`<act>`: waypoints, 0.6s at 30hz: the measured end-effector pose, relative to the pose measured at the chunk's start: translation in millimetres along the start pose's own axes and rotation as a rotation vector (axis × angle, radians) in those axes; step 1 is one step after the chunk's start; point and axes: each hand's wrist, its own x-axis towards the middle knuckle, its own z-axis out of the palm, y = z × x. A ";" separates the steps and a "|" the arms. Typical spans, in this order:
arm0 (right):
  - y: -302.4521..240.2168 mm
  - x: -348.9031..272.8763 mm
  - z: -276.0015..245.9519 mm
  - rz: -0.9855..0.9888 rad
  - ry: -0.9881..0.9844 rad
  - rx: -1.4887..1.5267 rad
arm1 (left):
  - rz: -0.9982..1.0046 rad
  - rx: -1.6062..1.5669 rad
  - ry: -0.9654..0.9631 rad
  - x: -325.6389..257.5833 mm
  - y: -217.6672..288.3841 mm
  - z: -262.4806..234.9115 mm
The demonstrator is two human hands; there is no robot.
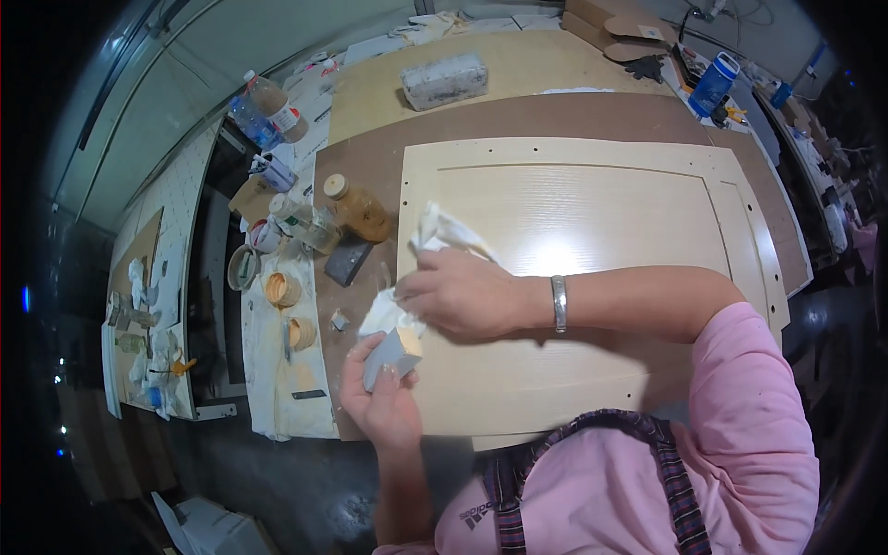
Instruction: The person mixes a light-colored paste in a cup using a scraper, applies the paste into the grooves and joints of a wooden panel, and wipes the excess with a cloth. They use a sanding block to smooth the edges and surface of the panel before wiping it again.
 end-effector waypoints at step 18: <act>169.4 47.5 -47.2 0.414 -0.011 -0.596 | 0.164 0.098 0.276 15.3 2.4 -35.2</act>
